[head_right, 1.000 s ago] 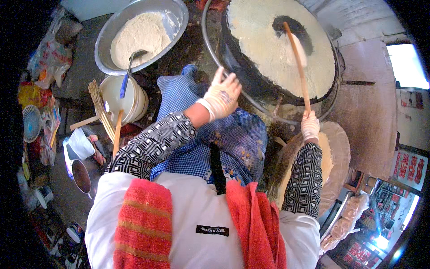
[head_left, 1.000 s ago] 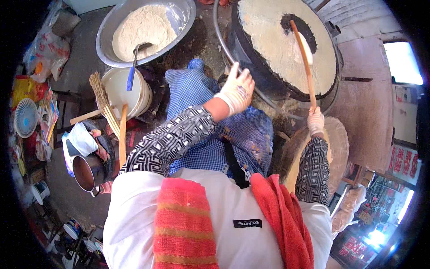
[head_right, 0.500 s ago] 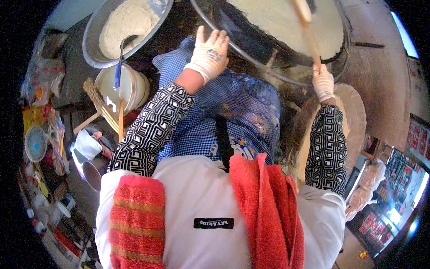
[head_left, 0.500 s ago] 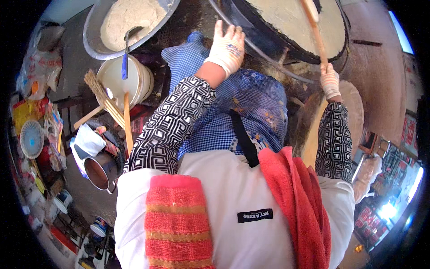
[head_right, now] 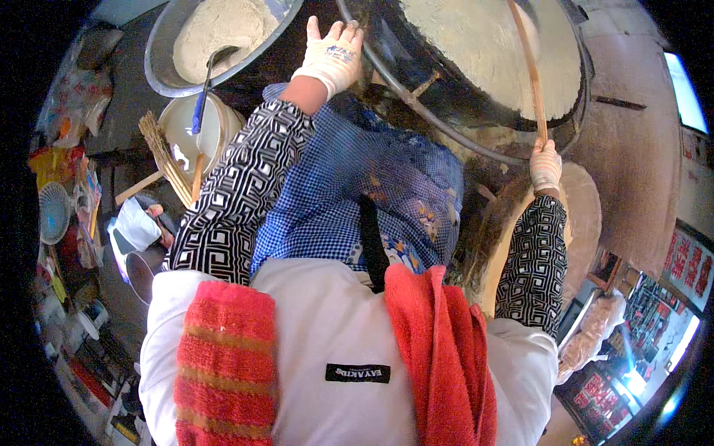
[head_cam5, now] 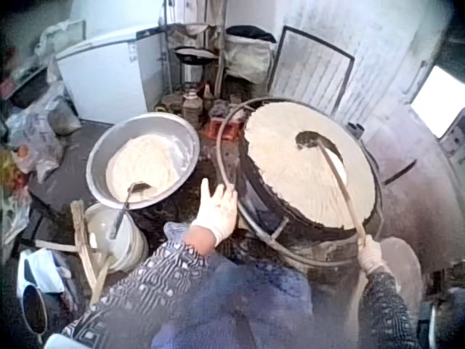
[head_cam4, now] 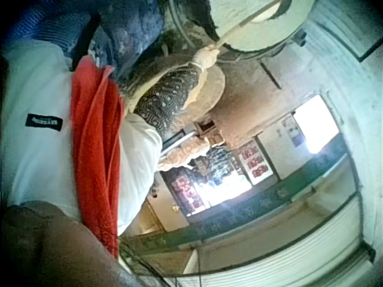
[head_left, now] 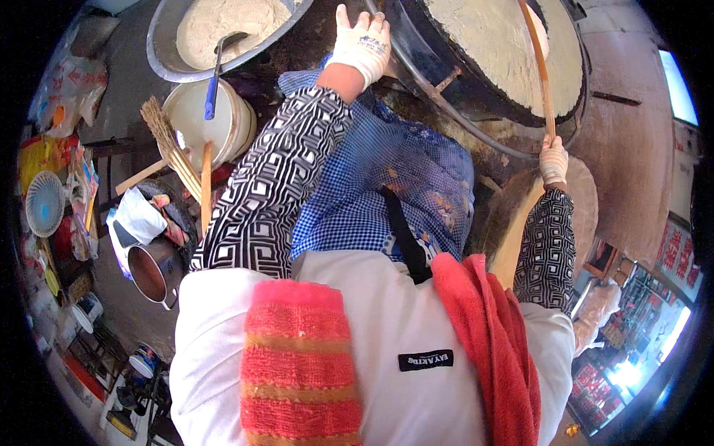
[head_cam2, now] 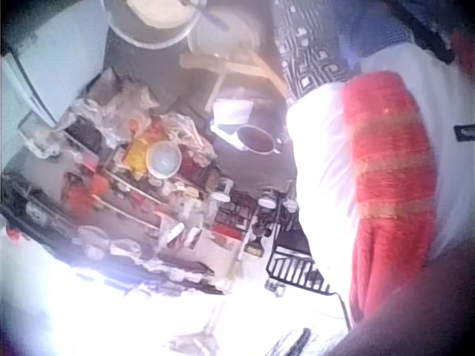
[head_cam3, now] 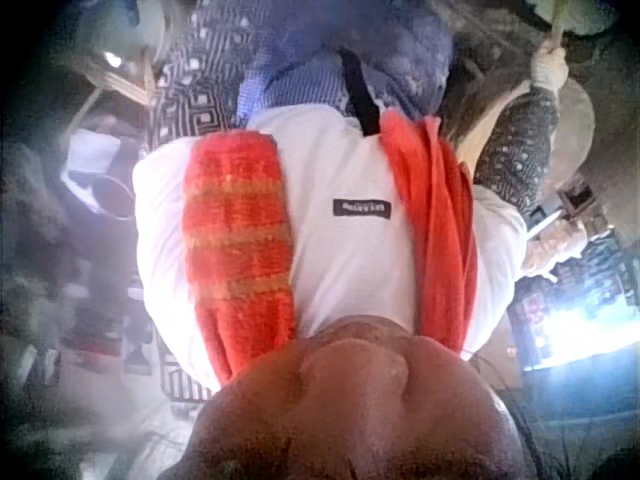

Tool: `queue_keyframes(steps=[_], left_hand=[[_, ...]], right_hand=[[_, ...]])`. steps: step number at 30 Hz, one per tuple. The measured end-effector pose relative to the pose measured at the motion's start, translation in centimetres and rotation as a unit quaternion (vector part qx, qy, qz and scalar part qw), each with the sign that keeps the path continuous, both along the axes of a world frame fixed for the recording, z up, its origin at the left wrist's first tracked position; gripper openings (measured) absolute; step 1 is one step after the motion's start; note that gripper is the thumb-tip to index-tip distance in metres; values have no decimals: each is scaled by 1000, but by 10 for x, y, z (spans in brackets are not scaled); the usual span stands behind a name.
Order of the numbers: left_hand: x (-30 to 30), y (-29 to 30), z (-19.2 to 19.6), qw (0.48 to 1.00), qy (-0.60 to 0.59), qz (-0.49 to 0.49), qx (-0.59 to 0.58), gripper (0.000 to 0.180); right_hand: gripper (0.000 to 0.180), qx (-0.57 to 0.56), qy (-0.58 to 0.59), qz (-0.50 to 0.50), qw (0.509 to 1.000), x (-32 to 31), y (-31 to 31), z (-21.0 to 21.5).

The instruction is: The person spreads batter on a large circular griddle using a wooden stick, flips the crepe with a scraper, and moves the finished crepe to a basket.

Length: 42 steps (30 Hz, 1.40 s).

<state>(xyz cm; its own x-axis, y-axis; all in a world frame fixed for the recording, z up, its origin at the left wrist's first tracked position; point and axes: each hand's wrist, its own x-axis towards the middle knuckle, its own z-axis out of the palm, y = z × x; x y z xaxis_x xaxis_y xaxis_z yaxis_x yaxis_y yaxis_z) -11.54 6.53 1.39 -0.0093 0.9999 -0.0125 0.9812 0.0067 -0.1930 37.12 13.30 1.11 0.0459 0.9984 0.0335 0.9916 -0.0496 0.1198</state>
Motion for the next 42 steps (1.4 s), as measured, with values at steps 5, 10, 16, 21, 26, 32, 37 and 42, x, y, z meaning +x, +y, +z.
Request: queue_keyframes(steps=[5, 10, 16, 21, 26, 32, 37, 42], left_hand=[[-17, 13, 8, 999, 7, 37, 4, 54], [54, -30, 43, 993, -41, -106, -36, 43], [120, -73, 3, 980, -77, -183, 5, 54], [97, -64, 2, 986, -26, -162, 12, 51], [77, -57, 3, 992, -14, -122, -1, 51], [51, -31, 2, 998, -30, -61, -16, 51], [24, -11, 3, 999, -39, -15, 7, 49], [-9, 7, 10, 998, -49, 36, 10, 49]], right_hand=[[34, 26, -10, 89, 996, -10, -13, -11], [37, 18, 13, 38, 999, -22, -9, 13], [34, -2, 0, 9, 1000, -27, -16, 7], [34, 20, 38, 55, 998, -35, -12, 16], [35, -7, 4, -4, 1000, -37, -16, 21], [37, 17, -6, 55, 998, -27, -21, 9], [36, 30, -9, 33, 999, -13, -8, 9], [33, 17, -1, 25, 1000, -16, -14, 4]])
